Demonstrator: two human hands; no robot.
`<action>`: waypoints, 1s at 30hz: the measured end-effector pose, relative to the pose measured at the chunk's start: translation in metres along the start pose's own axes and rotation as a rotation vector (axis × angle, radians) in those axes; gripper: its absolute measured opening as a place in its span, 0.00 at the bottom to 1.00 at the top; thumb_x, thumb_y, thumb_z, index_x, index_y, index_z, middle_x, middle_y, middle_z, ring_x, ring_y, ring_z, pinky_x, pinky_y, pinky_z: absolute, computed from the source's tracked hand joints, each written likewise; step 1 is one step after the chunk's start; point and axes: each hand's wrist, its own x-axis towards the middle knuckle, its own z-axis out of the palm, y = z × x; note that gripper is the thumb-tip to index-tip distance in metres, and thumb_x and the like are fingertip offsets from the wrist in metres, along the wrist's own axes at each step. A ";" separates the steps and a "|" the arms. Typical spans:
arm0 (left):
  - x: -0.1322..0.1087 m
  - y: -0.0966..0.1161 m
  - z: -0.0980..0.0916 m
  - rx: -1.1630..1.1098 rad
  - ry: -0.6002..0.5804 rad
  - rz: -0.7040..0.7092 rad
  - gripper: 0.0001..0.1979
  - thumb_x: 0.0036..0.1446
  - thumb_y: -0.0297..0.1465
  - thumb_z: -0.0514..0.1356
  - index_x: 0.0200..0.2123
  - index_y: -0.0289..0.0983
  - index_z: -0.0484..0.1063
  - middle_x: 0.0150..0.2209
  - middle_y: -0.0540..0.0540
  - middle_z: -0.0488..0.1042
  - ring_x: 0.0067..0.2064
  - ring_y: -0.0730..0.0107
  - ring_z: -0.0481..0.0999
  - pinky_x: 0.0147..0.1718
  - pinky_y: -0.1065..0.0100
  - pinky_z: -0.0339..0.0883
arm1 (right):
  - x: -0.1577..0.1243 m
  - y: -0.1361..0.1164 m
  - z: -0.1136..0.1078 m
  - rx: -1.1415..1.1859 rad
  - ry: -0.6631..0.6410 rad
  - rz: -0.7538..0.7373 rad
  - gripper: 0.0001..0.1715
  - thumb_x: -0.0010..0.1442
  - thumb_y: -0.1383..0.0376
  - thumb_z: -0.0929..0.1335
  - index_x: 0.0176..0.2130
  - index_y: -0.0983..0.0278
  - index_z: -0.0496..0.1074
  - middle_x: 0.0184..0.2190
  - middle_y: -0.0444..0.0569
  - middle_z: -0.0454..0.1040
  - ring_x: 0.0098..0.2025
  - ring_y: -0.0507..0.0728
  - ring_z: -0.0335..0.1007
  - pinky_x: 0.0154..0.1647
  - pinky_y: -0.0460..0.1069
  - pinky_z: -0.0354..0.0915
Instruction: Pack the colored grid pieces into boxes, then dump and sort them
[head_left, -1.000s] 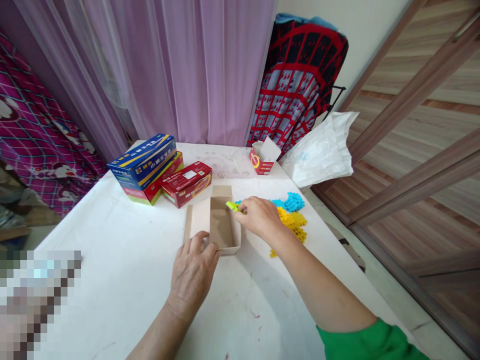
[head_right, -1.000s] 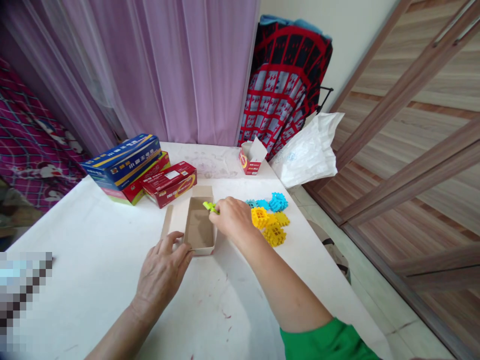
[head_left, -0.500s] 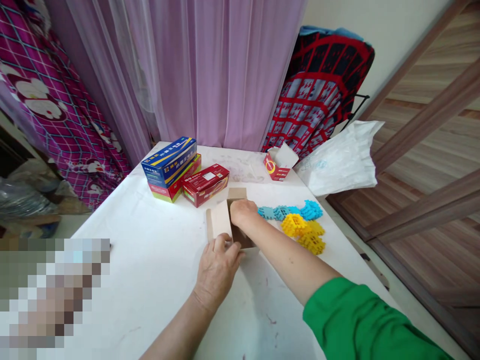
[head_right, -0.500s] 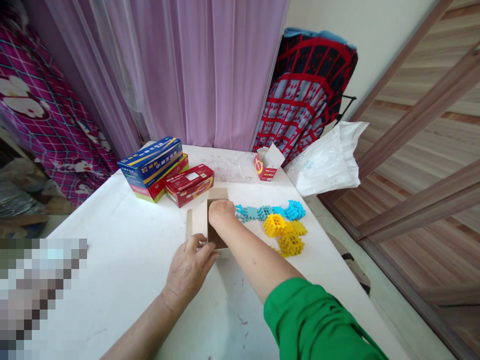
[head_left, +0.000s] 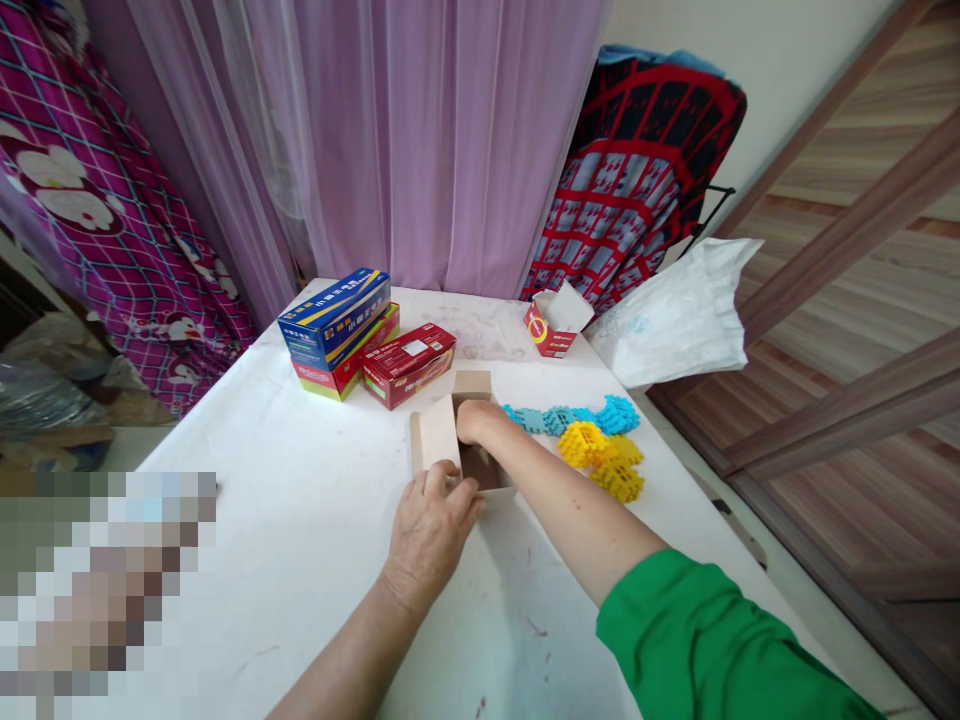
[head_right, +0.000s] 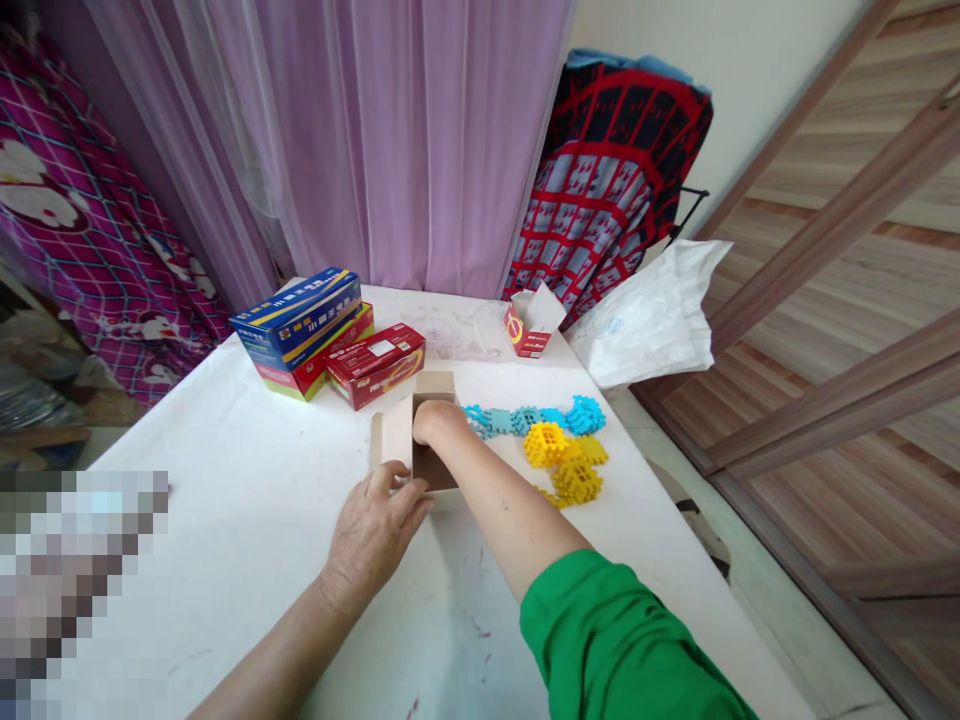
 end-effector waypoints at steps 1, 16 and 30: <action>0.000 -0.001 0.000 0.005 -0.001 0.003 0.06 0.61 0.34 0.58 0.41 0.42 0.73 0.45 0.44 0.68 0.38 0.66 0.72 0.39 0.62 0.70 | -0.003 -0.001 -0.004 -0.009 -0.032 0.013 0.05 0.42 0.73 0.74 0.25 0.66 0.80 0.26 0.55 0.80 0.35 0.62 0.79 0.36 0.48 0.70; 0.002 -0.004 -0.003 -0.017 0.039 0.044 0.07 0.62 0.34 0.56 0.39 0.41 0.74 0.43 0.43 0.70 0.38 0.66 0.74 0.37 0.64 0.70 | -0.130 0.226 0.016 0.372 0.602 0.395 0.27 0.52 0.55 0.68 0.49 0.64 0.70 0.48 0.54 0.76 0.42 0.59 0.75 0.42 0.52 0.67; 0.002 -0.006 -0.002 0.033 0.071 0.102 0.10 0.64 0.36 0.53 0.41 0.40 0.73 0.43 0.42 0.69 0.38 0.66 0.74 0.37 0.64 0.71 | -0.146 0.214 0.063 0.150 0.423 0.455 0.30 0.57 0.55 0.66 0.56 0.63 0.64 0.51 0.55 0.73 0.49 0.62 0.72 0.44 0.52 0.64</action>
